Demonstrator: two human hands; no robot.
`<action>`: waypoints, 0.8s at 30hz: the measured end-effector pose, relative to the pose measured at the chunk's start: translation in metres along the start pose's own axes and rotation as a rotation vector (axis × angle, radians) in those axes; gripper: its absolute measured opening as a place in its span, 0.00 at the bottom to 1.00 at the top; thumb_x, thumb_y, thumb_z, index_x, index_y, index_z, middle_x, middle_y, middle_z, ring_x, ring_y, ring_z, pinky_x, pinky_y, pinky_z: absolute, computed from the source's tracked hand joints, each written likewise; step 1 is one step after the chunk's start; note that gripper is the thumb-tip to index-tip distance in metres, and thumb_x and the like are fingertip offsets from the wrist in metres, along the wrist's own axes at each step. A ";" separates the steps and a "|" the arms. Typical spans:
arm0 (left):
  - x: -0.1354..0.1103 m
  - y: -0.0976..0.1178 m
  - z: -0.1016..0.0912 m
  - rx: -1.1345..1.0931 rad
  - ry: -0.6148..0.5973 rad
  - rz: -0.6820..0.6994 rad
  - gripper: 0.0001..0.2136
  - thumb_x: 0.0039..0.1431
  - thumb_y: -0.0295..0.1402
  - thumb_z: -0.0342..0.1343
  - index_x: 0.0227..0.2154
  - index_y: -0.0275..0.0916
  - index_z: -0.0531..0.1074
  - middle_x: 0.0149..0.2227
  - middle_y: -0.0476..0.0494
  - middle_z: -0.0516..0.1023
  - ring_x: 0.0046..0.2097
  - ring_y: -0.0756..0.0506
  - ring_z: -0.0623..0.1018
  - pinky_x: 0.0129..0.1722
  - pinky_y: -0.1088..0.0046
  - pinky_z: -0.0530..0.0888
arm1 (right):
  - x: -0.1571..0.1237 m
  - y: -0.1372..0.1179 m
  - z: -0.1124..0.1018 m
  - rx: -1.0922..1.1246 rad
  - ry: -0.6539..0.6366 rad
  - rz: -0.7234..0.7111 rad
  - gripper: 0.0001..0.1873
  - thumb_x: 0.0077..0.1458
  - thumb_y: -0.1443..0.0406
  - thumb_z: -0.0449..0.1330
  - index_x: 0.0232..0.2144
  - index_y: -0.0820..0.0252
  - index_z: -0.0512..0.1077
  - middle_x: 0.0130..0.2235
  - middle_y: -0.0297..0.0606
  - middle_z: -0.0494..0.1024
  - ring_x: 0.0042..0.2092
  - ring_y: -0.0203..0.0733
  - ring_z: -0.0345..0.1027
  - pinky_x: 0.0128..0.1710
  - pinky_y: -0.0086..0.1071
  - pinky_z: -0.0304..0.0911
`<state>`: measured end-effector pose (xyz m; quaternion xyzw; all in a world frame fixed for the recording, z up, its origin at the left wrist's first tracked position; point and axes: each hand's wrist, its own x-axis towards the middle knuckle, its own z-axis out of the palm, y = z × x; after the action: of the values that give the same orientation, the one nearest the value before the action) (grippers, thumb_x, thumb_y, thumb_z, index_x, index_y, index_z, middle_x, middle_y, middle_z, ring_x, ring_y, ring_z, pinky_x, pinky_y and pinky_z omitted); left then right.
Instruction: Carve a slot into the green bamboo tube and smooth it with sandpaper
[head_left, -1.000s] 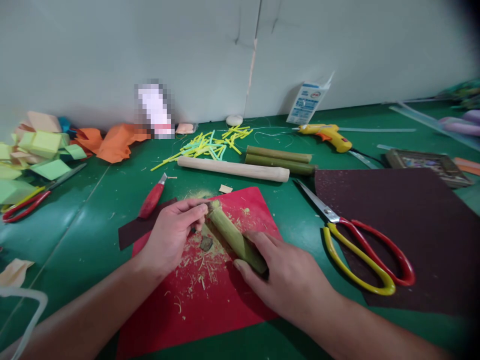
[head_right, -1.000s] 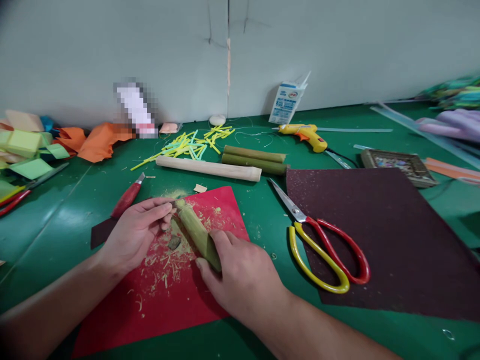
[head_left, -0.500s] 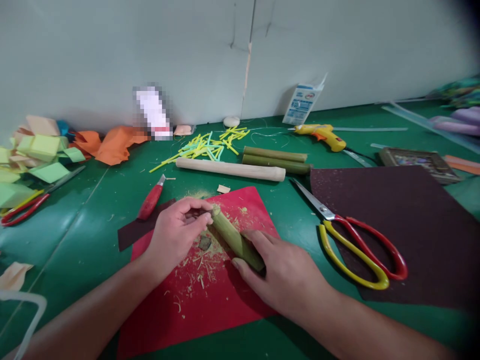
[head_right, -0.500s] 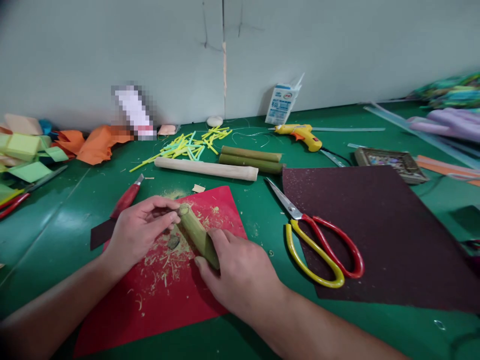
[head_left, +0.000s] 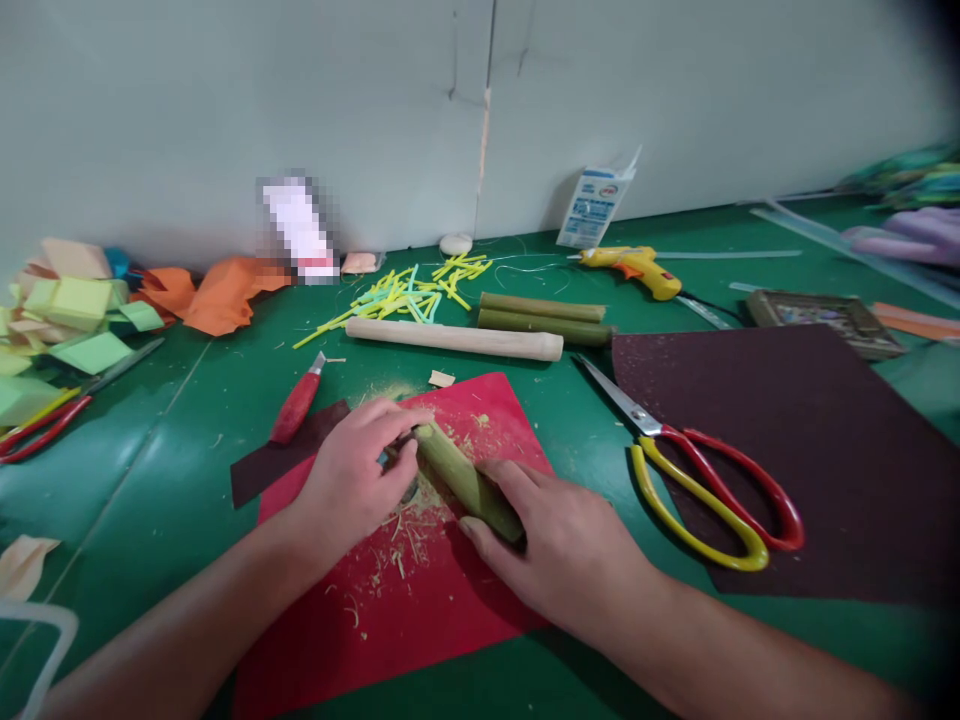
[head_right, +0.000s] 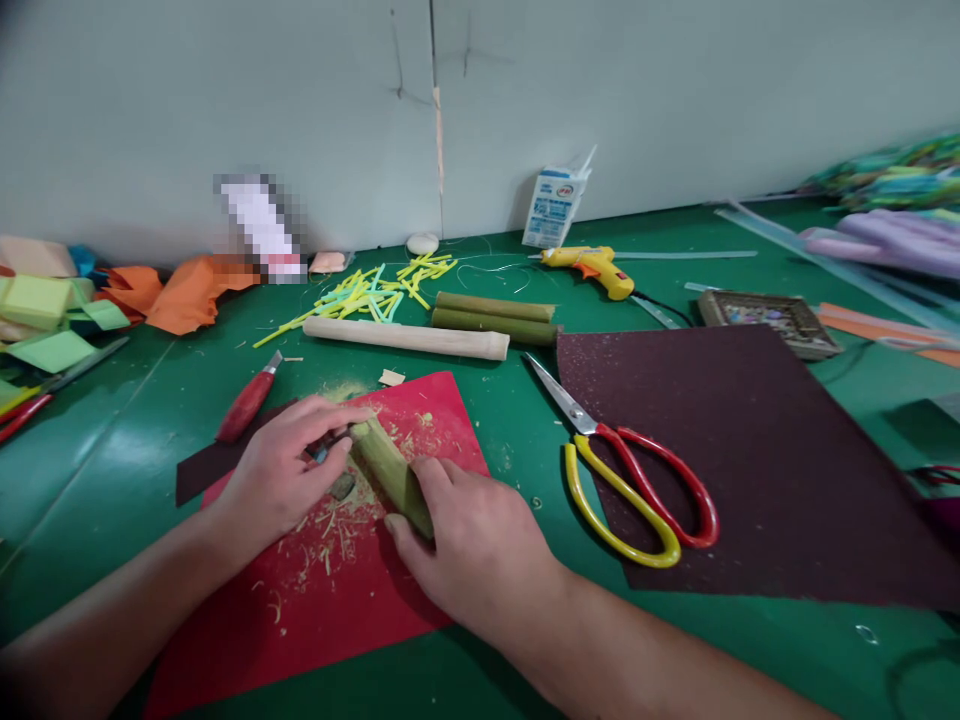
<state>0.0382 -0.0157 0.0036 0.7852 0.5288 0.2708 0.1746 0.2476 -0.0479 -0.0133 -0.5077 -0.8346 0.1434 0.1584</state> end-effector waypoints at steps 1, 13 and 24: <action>0.000 0.001 -0.001 0.020 0.013 0.017 0.14 0.56 0.24 0.49 0.44 0.42 0.71 0.39 0.46 0.72 0.41 0.48 0.72 0.42 0.70 0.70 | 0.000 0.000 0.000 0.001 -0.001 0.000 0.15 0.53 0.56 0.55 0.41 0.57 0.66 0.32 0.35 0.77 0.29 0.44 0.72 0.23 0.32 0.53; -0.005 0.009 -0.002 -0.429 0.087 -0.176 0.06 0.57 0.29 0.54 0.37 0.39 0.73 0.37 0.47 0.71 0.38 0.50 0.72 0.36 0.76 0.71 | 0.000 0.001 -0.001 0.002 -0.035 0.005 0.15 0.54 0.55 0.54 0.41 0.57 0.66 0.32 0.35 0.77 0.29 0.44 0.71 0.23 0.32 0.53; -0.006 0.003 0.000 -0.358 0.101 -0.268 0.05 0.58 0.33 0.55 0.36 0.39 0.71 0.29 0.51 0.72 0.28 0.53 0.71 0.28 0.77 0.71 | 0.000 0.000 -0.003 0.002 -0.035 0.004 0.14 0.53 0.56 0.55 0.40 0.57 0.66 0.32 0.35 0.77 0.29 0.42 0.71 0.23 0.32 0.51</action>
<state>0.0387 -0.0227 0.0037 0.6500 0.5798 0.3737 0.3189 0.2488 -0.0473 -0.0110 -0.5066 -0.8361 0.1532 0.1440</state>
